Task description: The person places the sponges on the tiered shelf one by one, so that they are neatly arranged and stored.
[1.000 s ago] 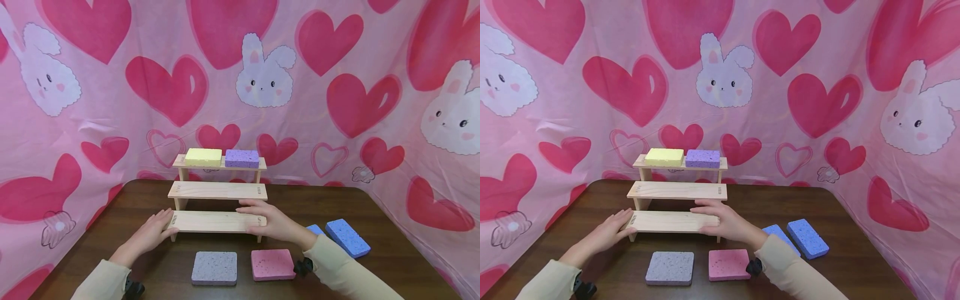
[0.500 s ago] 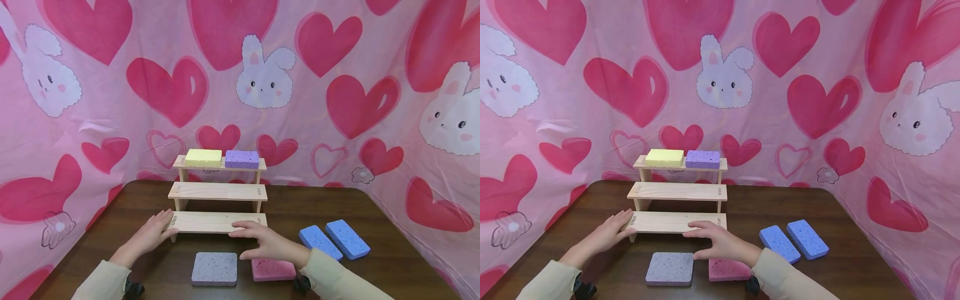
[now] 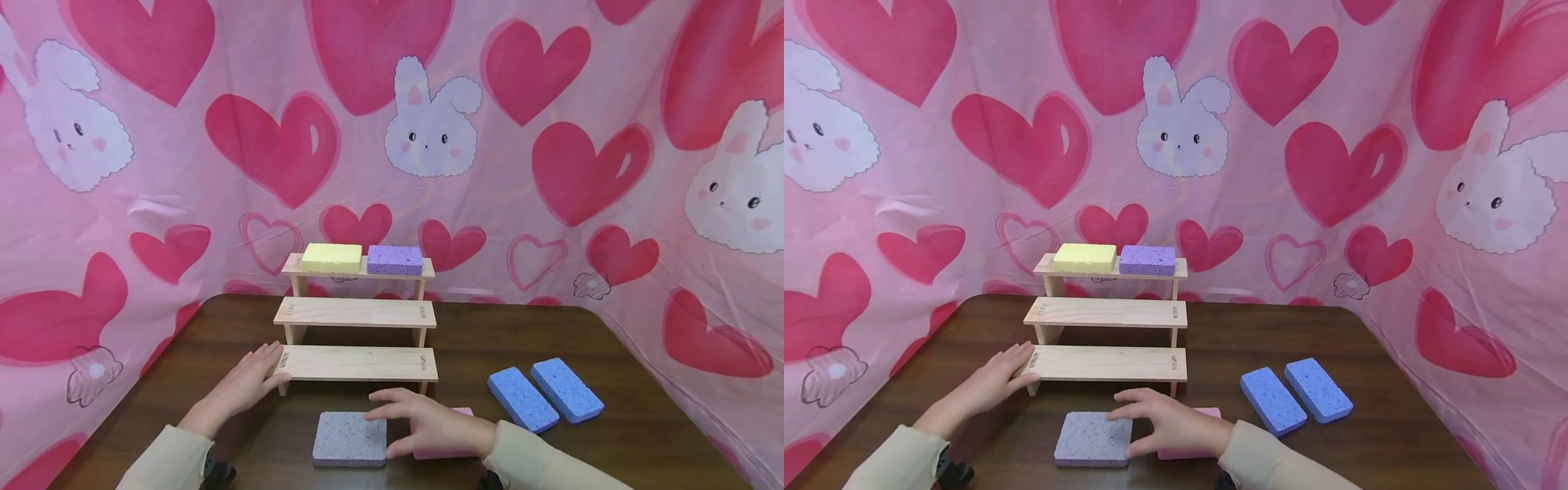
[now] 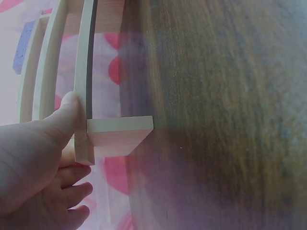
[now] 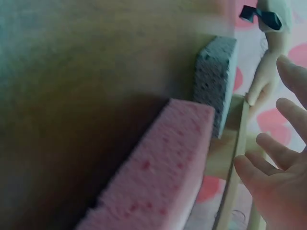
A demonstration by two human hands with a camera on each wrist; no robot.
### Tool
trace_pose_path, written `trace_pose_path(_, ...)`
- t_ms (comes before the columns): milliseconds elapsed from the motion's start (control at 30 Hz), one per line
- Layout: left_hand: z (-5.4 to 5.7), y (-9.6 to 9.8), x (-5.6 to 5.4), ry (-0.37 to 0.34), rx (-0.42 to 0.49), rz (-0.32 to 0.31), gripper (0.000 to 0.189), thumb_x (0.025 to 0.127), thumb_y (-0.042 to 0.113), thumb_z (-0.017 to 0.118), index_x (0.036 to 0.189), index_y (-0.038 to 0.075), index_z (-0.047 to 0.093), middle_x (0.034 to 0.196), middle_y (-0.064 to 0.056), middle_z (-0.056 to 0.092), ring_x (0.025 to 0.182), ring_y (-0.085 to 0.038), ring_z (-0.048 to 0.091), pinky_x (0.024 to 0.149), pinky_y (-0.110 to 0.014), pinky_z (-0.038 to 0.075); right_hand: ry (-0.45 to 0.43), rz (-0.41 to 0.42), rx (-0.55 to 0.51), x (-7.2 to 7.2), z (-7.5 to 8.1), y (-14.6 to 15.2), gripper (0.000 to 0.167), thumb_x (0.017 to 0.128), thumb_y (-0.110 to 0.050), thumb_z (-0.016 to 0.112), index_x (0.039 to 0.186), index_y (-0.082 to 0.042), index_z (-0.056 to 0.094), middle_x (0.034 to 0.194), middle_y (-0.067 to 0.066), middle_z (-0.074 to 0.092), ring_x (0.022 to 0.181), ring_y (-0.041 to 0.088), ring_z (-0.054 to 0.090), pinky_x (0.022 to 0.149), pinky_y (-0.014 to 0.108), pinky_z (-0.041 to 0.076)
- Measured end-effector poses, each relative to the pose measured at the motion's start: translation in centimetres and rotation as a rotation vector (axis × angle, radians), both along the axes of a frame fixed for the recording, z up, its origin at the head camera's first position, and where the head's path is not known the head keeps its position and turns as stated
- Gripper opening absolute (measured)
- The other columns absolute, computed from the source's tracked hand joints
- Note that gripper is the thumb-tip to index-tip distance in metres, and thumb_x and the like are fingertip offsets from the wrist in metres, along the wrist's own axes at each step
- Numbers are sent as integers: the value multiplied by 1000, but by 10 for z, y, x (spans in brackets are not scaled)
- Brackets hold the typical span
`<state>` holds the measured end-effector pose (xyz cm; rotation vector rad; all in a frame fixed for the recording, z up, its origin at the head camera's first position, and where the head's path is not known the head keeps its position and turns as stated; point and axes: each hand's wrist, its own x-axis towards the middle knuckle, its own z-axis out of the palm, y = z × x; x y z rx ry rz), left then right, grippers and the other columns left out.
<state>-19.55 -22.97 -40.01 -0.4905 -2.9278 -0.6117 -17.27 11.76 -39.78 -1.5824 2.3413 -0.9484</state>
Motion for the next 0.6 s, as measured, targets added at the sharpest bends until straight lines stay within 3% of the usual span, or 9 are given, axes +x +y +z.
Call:
trace_pose_path(300,0,0,0,5,-1,-3,67,85,31,65,129,-13,43,133,-31,40,124,-48,31,101,-59,22,-7,28,79,3,-11,-5,46,86,-28,66,128,-14,55,139,14,37,127,20,34,99,32,36)
trace_pose_path(600,0,1,0,-6,-1,4,67,85,33,65,130,-12,43,133,-31,39,125,-48,31,102,-58,21,61,29,126,2,-21,-10,47,85,-29,67,129,-17,54,140,14,36,128,20,33,98,32,36)
